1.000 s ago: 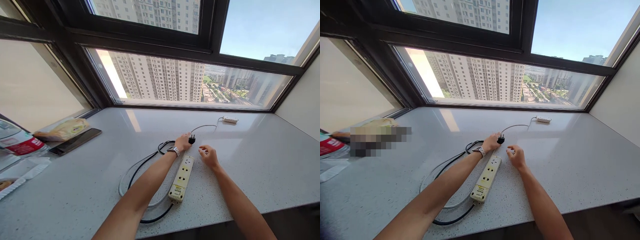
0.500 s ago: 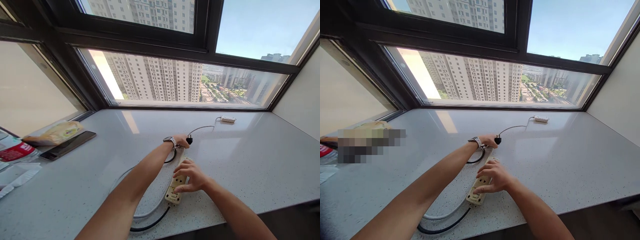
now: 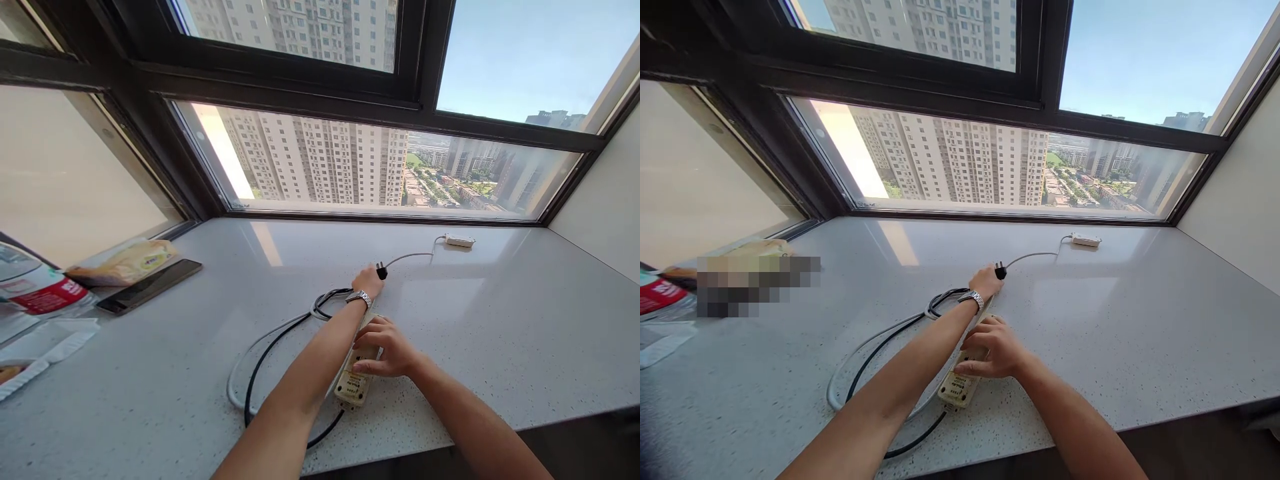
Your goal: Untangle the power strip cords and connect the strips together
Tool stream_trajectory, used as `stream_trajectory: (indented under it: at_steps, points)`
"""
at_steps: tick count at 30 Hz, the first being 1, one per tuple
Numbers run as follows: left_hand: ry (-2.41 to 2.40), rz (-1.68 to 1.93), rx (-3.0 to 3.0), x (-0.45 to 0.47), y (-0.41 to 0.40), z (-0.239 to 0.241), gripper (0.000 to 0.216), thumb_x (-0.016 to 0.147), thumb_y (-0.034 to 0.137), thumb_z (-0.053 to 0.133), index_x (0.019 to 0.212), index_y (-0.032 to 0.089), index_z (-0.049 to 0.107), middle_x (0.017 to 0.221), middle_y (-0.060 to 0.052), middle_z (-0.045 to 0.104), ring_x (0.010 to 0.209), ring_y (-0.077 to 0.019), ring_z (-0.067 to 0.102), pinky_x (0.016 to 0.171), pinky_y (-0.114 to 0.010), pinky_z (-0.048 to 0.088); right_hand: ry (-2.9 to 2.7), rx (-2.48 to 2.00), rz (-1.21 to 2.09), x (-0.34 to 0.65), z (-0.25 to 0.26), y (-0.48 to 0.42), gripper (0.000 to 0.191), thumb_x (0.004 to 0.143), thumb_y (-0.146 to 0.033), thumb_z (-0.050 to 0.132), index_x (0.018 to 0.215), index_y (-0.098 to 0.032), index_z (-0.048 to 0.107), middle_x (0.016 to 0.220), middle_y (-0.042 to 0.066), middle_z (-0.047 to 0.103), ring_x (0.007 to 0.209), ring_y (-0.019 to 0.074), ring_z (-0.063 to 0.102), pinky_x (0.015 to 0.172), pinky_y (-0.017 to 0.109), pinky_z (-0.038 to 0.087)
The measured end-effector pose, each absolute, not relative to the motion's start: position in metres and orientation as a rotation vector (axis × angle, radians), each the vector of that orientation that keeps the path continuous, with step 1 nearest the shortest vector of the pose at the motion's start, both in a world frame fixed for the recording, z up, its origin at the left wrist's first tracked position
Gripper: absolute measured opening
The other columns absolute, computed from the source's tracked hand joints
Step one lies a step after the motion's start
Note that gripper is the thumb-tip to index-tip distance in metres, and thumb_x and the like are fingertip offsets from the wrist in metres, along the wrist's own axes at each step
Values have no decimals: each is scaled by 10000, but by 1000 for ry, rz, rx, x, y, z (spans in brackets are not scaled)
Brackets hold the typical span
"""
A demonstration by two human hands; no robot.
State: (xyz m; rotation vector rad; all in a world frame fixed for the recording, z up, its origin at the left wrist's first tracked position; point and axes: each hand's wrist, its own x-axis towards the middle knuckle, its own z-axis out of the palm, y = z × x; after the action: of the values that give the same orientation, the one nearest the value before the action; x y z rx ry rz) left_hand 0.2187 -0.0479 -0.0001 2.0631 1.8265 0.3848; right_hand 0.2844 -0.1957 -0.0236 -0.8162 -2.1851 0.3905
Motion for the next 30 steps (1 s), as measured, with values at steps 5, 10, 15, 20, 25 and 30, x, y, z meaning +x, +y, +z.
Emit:
stream_trajectory:
  at_steps: [5, 10, 15, 20, 25, 30]
  points:
    - [1689, 580, 2046, 210, -45, 1, 334, 600, 173, 667, 894, 191, 511, 804, -79, 659, 811, -261, 639, 630, -295, 459, -2120, -801, 364, 284, -23, -195, 393, 818, -590, 529, 801, -217, 652, 835, 61, 706, 773, 183, 591, 741, 341, 434]
    - [1468, 980, 1923, 196, -36, 27, 237, 622, 184, 600, 772, 196, 417, 647, 18, 561, 671, -161, 603, 557, -233, 441, -1868, -905, 231, 288, -22, -193, 250, 864, -423, 530, 791, -212, 643, 809, 69, 695, 726, 183, 585, 696, 343, 455]
    - [1099, 1276, 1764, 190, -43, 85, 245, 613, 231, 572, 773, 188, 392, 650, 49, 537, 524, -89, 550, 463, -197, 410, -1551, -1064, 58, 303, -20, -187, 156, 862, -325, 538, 906, -203, 626, 893, 85, 648, 857, 205, 580, 761, 364, 464]
    - [663, 1232, 1548, 171, -79, 132, 335, 527, 139, 657, 791, 167, 454, 590, 70, 502, 435, -68, 485, 416, -199, 357, -1202, -1281, -38, 326, -23, -175, 399, 828, -432, 555, 1143, -197, 489, 1171, 140, 516, 1089, 256, 495, 864, 439, 440]
    - [464, 1201, 1323, 133, -111, 170, 420, 530, 89, 702, 858, 198, 463, 648, 66, 515, 469, -53, 478, 450, -190, 381, -1031, -1442, -90, 353, -30, -161, 563, 796, -535, 548, 1223, -192, 419, 1291, 166, 429, 1221, 292, 396, 955, 490, 364]
    - [211, 1442, 1045, 95, -122, 208, 390, 524, -10, 679, 775, 213, 481, 668, 68, 483, 467, -2, 410, 440, -120, 350, -1012, -1581, -131, 377, -35, -153, 657, 780, -624, 508, 1254, -173, 449, 1379, 188, 383, 1279, 331, 337, 1007, 524, 300]
